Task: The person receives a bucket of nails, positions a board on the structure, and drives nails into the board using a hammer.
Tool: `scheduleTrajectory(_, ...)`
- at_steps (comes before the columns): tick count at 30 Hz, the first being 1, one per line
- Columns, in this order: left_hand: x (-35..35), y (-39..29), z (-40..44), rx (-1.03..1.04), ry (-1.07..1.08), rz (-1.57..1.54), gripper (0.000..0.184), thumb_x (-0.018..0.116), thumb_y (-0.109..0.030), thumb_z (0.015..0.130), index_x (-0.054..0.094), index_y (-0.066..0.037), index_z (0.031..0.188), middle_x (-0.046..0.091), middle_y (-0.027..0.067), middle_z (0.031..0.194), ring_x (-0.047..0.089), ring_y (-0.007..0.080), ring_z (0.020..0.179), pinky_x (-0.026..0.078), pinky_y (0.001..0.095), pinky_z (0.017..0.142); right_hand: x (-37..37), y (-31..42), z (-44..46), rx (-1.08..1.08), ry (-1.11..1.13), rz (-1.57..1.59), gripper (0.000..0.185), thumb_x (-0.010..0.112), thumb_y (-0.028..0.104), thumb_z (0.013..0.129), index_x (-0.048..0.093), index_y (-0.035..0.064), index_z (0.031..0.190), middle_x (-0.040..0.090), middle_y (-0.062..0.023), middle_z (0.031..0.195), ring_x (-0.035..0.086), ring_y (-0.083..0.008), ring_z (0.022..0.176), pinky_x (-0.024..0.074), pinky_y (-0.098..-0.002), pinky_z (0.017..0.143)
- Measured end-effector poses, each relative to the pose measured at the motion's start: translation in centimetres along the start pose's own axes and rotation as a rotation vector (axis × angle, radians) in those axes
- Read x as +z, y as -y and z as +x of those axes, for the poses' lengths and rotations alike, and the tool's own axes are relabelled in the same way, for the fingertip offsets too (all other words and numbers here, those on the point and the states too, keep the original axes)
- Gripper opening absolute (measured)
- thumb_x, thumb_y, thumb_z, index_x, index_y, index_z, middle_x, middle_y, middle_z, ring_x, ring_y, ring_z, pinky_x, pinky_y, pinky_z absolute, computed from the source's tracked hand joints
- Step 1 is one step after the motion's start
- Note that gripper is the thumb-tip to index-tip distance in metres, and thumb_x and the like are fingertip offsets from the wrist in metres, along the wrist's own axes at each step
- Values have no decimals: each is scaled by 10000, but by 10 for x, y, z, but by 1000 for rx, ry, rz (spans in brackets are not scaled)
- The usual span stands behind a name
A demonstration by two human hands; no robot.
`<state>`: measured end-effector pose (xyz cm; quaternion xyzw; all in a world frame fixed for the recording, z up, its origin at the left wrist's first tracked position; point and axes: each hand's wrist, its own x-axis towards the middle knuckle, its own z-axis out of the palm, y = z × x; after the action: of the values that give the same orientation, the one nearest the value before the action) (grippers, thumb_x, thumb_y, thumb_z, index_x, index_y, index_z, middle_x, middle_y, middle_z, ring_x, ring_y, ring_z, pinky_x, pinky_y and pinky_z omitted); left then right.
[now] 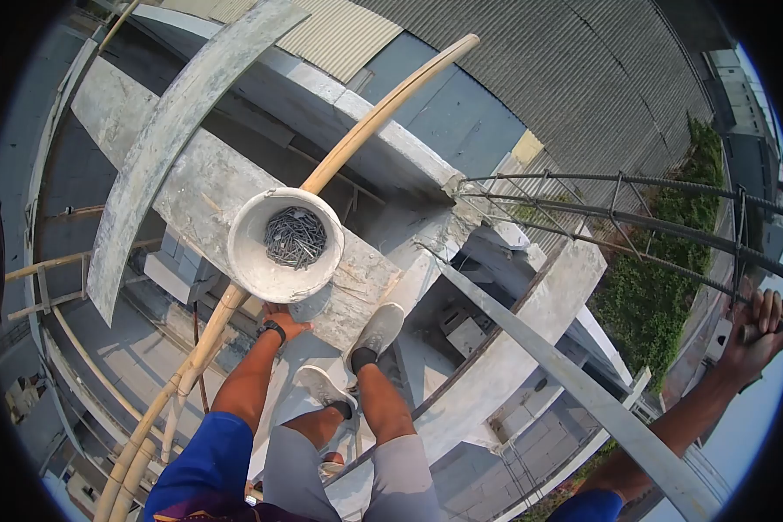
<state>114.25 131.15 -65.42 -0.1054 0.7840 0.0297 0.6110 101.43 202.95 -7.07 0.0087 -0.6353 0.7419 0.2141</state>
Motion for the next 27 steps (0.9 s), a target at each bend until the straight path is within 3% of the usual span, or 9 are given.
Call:
scheduleTrajectory(5,16,14,25,101,19,60,1327,591,-862,766,-22,-90,1654,-85,196,1716,-155,465,1550,57,604,1256,-7,9,1,53,19,82,487,674,439,973,373,93,809,354,-20,729,381,-143,636,342,-291,641)
scheduleTrajectory(6,14,15,24,122,46,46,1311,585,-845,784,-21,-69,1649,-71,196,1717,-141,423,1564,-45,576,1261,-8,11,0,65,9,74,498,688,454,958,375,91,821,360,-22,733,384,-144,637,340,-292,639)
scheduleTrajectory(9,14,14,19,125,49,60,1303,588,-823,796,-20,-40,1642,-49,193,1718,-127,388,1574,-110,549,1257,-11,13,3,72,-20,53,526,723,484,921,385,86,856,381,-25,750,394,-145,643,341,-291,634)
scheduleTrajectory(12,13,16,18,146,46,56,1311,597,-810,794,-17,-14,1635,-31,196,1718,-120,385,1576,-112,534,1260,-13,16,7,103,20,35,524,734,485,911,402,81,878,399,-22,760,403,-143,648,345,-289,632)
scheduleTrajectory(15,13,15,20,138,34,85,1293,588,-810,802,-20,-37,1641,-45,205,1716,-127,392,1574,-111,552,1254,-1,4,8,82,85,99,418,694,389,970,434,78,871,396,-10,728,404,-130,642,348,-286,644)
scheduleTrajectory(20,10,6,25,114,53,127,1289,578,-821,800,-46,-78,1649,-107,195,1714,-170,410,1562,-126,602,1229,3,1,6,22,0,68,338,638,228,1014,414,89,803,350,-5,679,372,-118,630,326,-299,652)
scheduleTrajectory(23,6,5,20,126,41,96,1313,584,-822,792,-61,-58,1643,-138,191,1710,-192,426,1553,-139,610,1219,-18,6,11,79,27,94,375,649,330,945,395,95,799,354,-11,703,361,-130,647,327,-300,660)
scheduleTrajectory(24,8,7,21,134,37,91,1318,589,-819,791,-60,-49,1641,-139,194,1709,-191,428,1552,-142,607,1219,-19,7,12,114,4,82,480,694,477,875,414,92,813,370,-3,698,379,-131,644,330,-298,662)
scheduleTrajectory(27,10,10,25,159,28,105,1327,611,-801,792,-59,-26,1635,-142,205,1706,-200,437,1547,-121,609,1225,-21,11,13,153,-38,89,622,758,617,788,429,88,793,384,8,691,394,-131,653,330,-294,667)
